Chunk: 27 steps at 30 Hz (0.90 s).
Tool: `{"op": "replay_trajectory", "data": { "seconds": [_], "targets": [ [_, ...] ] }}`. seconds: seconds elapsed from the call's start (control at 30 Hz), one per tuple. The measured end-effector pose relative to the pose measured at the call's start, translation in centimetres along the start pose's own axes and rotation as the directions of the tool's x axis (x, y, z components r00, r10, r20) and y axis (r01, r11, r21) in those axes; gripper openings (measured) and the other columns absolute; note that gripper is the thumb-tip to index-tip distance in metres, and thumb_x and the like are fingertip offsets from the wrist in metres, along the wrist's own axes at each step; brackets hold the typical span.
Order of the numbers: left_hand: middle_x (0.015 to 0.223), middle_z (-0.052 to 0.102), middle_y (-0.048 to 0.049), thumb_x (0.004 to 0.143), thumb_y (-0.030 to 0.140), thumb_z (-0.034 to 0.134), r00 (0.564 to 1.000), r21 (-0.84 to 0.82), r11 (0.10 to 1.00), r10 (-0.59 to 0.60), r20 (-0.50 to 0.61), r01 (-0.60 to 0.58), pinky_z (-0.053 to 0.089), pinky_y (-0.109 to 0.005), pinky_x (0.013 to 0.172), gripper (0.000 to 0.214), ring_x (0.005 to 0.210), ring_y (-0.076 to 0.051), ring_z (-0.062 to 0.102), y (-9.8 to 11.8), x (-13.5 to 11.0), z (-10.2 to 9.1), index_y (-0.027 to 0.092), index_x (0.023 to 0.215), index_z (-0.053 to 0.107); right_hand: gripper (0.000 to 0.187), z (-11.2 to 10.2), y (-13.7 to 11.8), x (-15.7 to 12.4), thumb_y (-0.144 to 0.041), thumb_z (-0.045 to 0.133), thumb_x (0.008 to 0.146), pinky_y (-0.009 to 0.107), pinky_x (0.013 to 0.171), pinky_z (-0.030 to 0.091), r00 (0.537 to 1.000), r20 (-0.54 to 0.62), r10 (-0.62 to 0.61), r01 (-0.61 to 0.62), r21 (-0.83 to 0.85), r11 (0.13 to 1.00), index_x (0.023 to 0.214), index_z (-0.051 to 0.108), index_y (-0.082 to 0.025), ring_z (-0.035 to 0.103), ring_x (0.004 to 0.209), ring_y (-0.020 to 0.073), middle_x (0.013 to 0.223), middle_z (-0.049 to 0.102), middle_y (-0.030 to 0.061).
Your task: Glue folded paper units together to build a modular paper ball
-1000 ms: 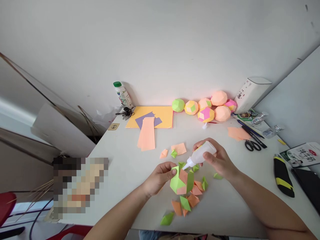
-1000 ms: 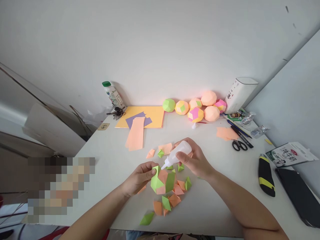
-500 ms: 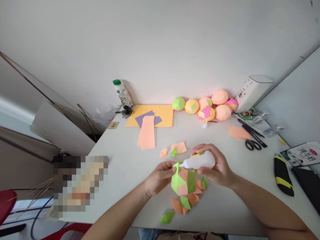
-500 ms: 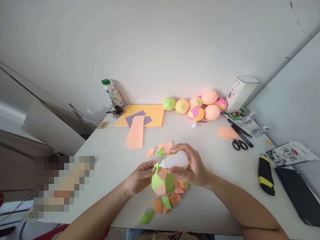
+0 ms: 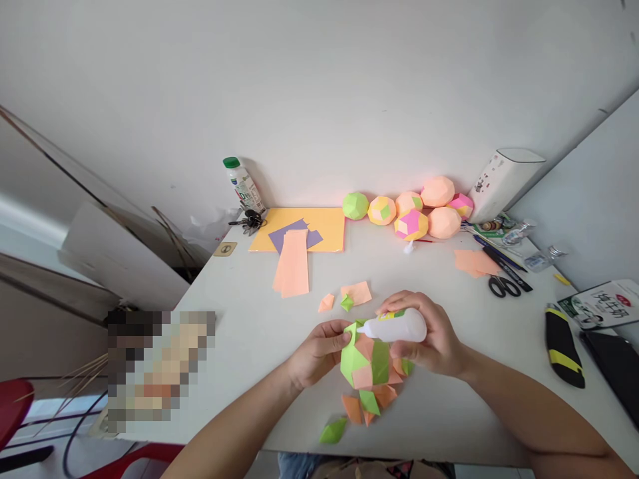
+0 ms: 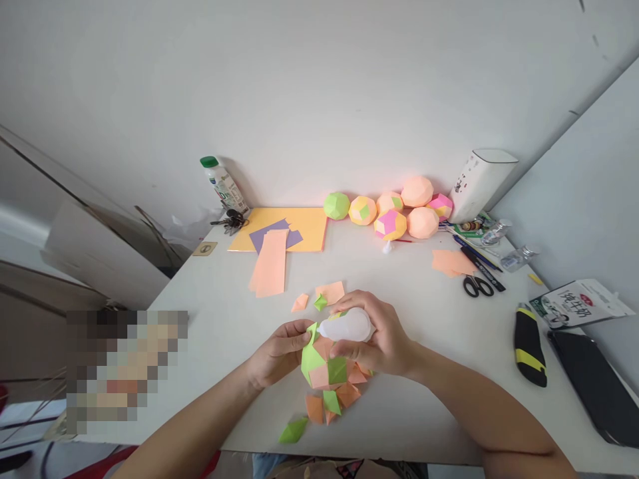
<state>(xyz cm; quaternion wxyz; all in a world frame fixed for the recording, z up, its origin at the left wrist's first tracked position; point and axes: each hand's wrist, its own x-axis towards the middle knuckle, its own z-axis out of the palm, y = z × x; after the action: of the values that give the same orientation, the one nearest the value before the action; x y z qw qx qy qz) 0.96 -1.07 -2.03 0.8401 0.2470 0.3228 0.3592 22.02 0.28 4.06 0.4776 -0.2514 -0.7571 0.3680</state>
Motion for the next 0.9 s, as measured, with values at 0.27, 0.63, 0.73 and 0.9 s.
{"op": "replay_trajectory", "data": {
  "seconds": [0.27,0.63,0.73,0.9],
  "targets": [
    [0.074,0.071,-0.0047,0.066,0.027,0.077,1.0,0.0,1.0,-0.009,-0.004,0.009,0.045,-0.028,0.067,0.02,0.068,-0.016,0.063,0.06,-0.07,0.18,0.014,0.081,0.072,0.041,0.1,-0.37,-0.03,-0.045,0.07,0.075,0.033,0.071,0.053,0.999,0.033,0.008,-0.008,0.005,1.0,0.105,0.055,-0.022,0.064,0.087,0.0224,0.095,0.064,0.0097],
    [0.074,0.071,-0.0058,0.067,0.026,0.076,1.0,0.009,1.0,-0.015,0.008,0.015,0.044,-0.028,0.066,0.018,0.067,-0.017,0.063,0.03,-0.04,-0.06,0.013,0.08,0.071,0.036,-0.14,-0.01,0.15,-0.041,0.07,0.077,0.034,0.072,0.052,0.999,-0.017,0.039,-0.04,-0.02,0.999,0.104,0.054,-0.023,0.063,0.087,0.0223,0.095,0.064,0.0089],
    [0.073,0.071,-0.0055,0.068,0.026,0.076,1.0,0.014,1.0,-0.013,0.013,0.013,0.044,-0.028,0.065,0.018,0.067,-0.016,0.062,0.07,-0.08,-0.01,0.013,0.079,0.071,0.036,-0.14,-0.19,0.16,-0.042,0.07,0.077,0.035,0.072,0.053,0.999,-0.011,0.038,-0.038,-0.017,0.999,0.103,0.054,-0.023,0.063,0.086,0.0225,0.095,0.064,0.0091],
    [0.072,0.07,-0.0048,0.066,0.026,0.077,1.0,0.012,1.0,-0.018,-0.002,0.018,0.043,-0.028,0.065,0.019,0.066,-0.016,0.062,0.15,-0.15,0.09,0.014,0.079,0.071,0.039,0.18,-0.53,-0.07,-0.045,0.069,0.076,0.034,0.071,0.053,1.0,0.025,0.013,-0.013,0.002,1.0,0.105,0.054,-0.023,0.064,0.086,0.0223,0.094,0.064,0.0098]
  ]
}}
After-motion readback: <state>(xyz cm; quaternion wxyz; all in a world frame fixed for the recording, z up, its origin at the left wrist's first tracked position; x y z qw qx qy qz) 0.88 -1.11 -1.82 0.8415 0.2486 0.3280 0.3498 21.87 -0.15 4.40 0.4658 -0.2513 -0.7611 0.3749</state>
